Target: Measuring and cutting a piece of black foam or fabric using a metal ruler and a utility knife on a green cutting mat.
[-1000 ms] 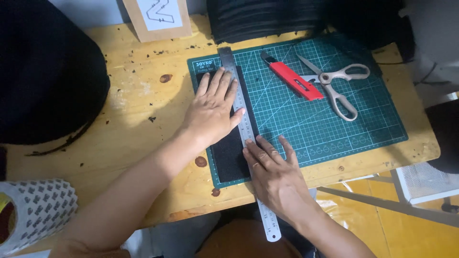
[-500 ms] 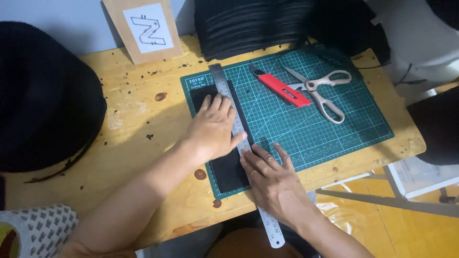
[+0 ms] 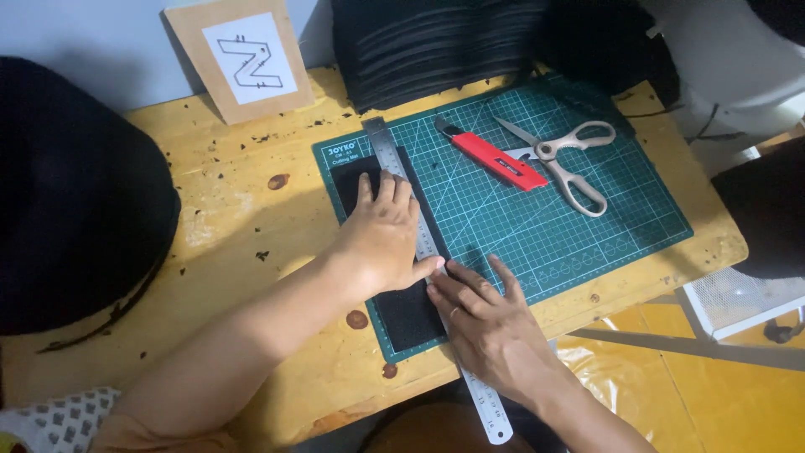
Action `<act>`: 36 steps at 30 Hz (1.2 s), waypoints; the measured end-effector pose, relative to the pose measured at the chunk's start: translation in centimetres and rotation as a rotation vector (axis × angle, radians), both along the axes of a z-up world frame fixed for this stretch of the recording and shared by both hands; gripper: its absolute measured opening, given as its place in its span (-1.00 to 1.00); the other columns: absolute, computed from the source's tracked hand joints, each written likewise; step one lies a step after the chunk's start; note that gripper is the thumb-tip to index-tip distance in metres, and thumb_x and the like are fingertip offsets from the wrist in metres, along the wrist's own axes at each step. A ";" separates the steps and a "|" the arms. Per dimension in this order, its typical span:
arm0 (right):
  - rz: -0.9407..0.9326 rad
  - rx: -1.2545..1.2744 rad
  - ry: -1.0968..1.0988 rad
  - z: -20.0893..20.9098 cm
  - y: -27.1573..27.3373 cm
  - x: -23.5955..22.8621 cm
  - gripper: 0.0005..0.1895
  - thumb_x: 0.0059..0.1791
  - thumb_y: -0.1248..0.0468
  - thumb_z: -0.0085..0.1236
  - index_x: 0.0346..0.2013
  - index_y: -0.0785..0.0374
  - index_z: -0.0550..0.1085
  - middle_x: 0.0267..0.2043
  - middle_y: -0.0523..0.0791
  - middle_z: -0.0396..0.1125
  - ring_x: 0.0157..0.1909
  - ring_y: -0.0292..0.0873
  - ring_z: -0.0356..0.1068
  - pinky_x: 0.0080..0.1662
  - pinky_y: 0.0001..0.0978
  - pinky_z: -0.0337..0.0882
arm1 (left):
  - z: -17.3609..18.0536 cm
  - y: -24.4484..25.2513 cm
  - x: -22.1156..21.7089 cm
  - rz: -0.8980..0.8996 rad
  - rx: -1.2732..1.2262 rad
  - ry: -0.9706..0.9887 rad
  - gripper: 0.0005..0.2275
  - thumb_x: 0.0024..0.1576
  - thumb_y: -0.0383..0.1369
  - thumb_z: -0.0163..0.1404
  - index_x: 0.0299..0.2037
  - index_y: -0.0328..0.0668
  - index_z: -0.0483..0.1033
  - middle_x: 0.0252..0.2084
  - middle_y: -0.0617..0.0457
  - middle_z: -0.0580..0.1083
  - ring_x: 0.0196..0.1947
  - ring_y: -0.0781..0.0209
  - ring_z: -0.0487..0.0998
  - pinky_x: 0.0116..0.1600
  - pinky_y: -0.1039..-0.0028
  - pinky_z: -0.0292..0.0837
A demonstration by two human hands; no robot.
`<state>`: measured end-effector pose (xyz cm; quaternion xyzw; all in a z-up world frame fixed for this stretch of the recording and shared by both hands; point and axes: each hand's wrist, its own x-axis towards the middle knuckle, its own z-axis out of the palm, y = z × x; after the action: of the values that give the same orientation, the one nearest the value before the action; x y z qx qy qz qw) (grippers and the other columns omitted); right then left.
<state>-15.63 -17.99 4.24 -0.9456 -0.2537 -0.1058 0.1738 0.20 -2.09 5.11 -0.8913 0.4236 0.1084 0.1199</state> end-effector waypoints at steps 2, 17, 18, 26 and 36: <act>-0.004 0.008 0.013 0.2 -0.1 0.0 -0.50 -0.06 0.31 0.17 0.20 0.22 0.47 0.32 -0.05 0.34 0.43 0.07 0.22 0.42 0.35 -0.04 | 0.0 -0.1 0.2 -0.008 0.001 0.010 -0.12 0.22 0.38 -0.30 0.28 -0.49 0.25 0.35 -0.51 0.19 0.40 -0.46 0.11 0.39 -0.30 0.04; -0.015 -0.026 0.025 -0.2 -0.4 0.1 -0.45 -0.01 0.22 0.17 0.29 0.15 0.38 0.32 -0.10 0.26 0.43 0.10 0.16 0.40 0.43 -0.05 | 0.6 0.0 0.2 -0.052 0.109 0.074 -0.09 0.23 0.37 -0.30 0.37 -0.50 0.15 0.42 -0.61 0.05 0.45 -0.60 -0.02 0.32 -0.40 0.09; -0.013 -0.053 0.013 -0.2 -0.5 0.1 -0.42 -0.02 0.21 0.18 0.31 0.14 0.36 0.34 -0.11 0.24 0.45 0.09 0.13 0.41 0.42 -0.07 | 0.6 0.0 0.3 -0.051 0.118 0.092 -0.09 0.23 0.36 -0.31 0.39 -0.50 0.13 0.44 -0.59 0.03 0.46 -0.60 -0.05 0.33 -0.42 0.06; -0.031 -0.025 -0.003 -0.7 -0.5 0.3 -0.46 0.02 0.24 0.09 0.33 0.09 0.34 0.31 -0.13 0.28 0.45 0.08 0.15 0.44 0.36 -0.06 | 0.4 0.3 0.1 -0.035 0.075 0.063 -0.08 0.20 0.38 -0.24 0.35 -0.52 0.18 0.43 -0.61 0.03 0.46 -0.58 -0.04 0.34 -0.41 0.05; 0.013 -0.057 -0.003 -1.4 -1.1 0.4 -0.34 -0.08 0.24 0.12 0.34 0.13 0.32 0.36 -0.12 0.22 0.48 0.07 0.11 0.45 0.39 -0.13 | 0.0 0.5 0.4 -0.043 -0.001 0.027 -0.09 0.14 0.43 -0.12 0.25 -0.44 0.36 0.32 -0.49 0.20 0.41 -0.51 0.11 0.33 -0.41 0.12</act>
<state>-15.21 -19.07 2.85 -0.9483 -0.2633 -0.0989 0.1469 0.55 -1.61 5.15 -0.8806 0.4443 0.1174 0.1159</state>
